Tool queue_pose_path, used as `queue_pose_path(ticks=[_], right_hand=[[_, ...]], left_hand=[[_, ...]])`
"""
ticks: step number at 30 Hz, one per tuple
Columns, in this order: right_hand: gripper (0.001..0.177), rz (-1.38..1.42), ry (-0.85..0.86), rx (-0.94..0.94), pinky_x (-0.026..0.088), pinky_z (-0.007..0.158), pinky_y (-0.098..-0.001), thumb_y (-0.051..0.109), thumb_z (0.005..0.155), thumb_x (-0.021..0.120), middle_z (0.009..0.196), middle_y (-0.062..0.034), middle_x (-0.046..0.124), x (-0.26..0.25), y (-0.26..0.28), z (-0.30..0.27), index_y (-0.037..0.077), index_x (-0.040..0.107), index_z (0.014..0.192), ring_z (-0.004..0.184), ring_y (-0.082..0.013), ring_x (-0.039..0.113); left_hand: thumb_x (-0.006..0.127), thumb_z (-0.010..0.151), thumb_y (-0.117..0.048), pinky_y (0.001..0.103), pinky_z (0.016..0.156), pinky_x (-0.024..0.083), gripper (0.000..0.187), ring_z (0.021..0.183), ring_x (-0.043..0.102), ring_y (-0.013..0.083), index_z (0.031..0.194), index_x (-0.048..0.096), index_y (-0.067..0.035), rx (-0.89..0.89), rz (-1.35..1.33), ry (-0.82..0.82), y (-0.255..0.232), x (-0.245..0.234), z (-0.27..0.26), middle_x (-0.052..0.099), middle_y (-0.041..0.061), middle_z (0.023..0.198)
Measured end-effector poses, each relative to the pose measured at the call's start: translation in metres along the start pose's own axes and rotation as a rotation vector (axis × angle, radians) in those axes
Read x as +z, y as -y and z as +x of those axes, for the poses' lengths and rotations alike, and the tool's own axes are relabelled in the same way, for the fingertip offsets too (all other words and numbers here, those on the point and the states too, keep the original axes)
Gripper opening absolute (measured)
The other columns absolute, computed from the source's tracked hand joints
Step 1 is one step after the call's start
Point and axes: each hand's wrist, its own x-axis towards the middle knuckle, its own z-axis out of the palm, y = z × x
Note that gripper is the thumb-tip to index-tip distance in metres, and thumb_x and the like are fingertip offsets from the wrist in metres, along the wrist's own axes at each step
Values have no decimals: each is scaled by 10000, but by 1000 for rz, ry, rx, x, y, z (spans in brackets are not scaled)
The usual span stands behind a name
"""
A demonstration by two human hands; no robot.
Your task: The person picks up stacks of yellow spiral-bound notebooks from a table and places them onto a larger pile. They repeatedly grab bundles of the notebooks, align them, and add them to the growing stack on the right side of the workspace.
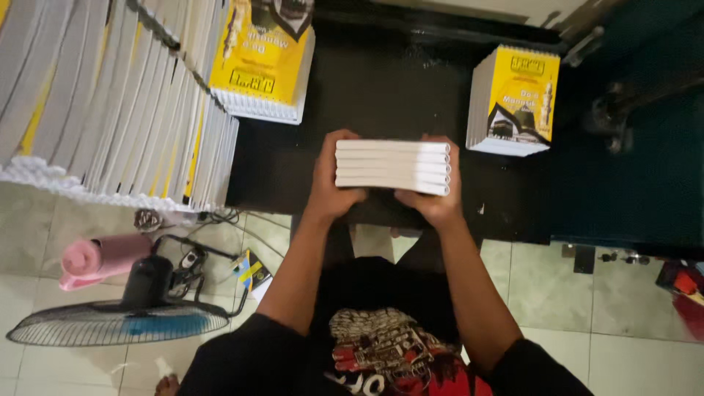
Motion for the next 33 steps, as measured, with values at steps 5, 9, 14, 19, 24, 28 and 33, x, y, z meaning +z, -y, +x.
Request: queue_pose_path(ticks=[5, 9, 14, 19, 24, 28, 33], right_hand=[[1264, 25, 60, -27, 302, 1227, -548, 187, 512, 1035, 1429, -205, 487, -9, -1, 1, -24, 292, 1512, 1381, -349, 464], [1132, 8, 47, 31, 317, 1210, -571, 73, 574, 938, 1399, -213, 513, -5, -4, -6, -34, 320, 1517, 1356, -339, 482], [981, -38, 7, -57, 326, 1207, -542, 0, 560, 892, 1349, -232, 526, -5, -13, -4, -64, 395, 1404, 1330, -379, 508], [971, -142, 48, -84, 361, 1182, -532, -17, 522, 882, 1322, -251, 545, -13, -3, 5, -71, 418, 1373, 1298, -417, 547], [962, -146, 60, -23, 446, 1065, -528, -28, 535, 890, 1260, -248, 567, -25, -15, -1, -81, 426, 1375, 1220, -389, 582], [1036, -74, 86, 131, 550, 850, -457, 18, 472, 992, 1088, -203, 654, -43, -31, -1, -59, 469, 1363, 1025, -288, 644], [921, -86, 110, 187, 561, 763, -409, 30, 446, 988, 999, -169, 681, -47, -12, 8, -23, 544, 1251, 940, -235, 639]], left_hand=[[869, 610, -82, 620, 969, 477, 928, 1236, 529, 395, 1437, 451, -21, 77, 2, 83, -11, -4, 6, 600, 208, 1246], [845, 605, -18, 613, 1009, 432, 848, 1291, 490, 387, 1371, 481, -24, 49, -14, 47, 4, 4, -4, 580, 199, 1262], [851, 594, -28, 601, 868, 481, 772, 1122, 547, 368, 1268, 475, -21, 46, -29, 48, 20, 0, -5, 575, 179, 1083], [853, 646, -44, 584, 881, 480, 747, 1141, 546, 347, 1286, 470, -47, 78, -21, 90, 0, 8, -2, 573, 158, 1097], [880, 653, -84, 623, 872, 481, 777, 1121, 577, 455, 1307, 463, -64, 18, 86, 189, 0, -9, 3, 598, 213, 1101], [958, 655, -199, 591, 889, 511, 733, 1136, 650, 407, 1251, 545, -95, -65, 208, 264, -15, -22, 14, 677, 215, 1083], [963, 617, -116, 660, 863, 536, 700, 1052, 675, 533, 1202, 584, -46, -63, 266, 318, -49, -17, 24, 710, 260, 1042]])
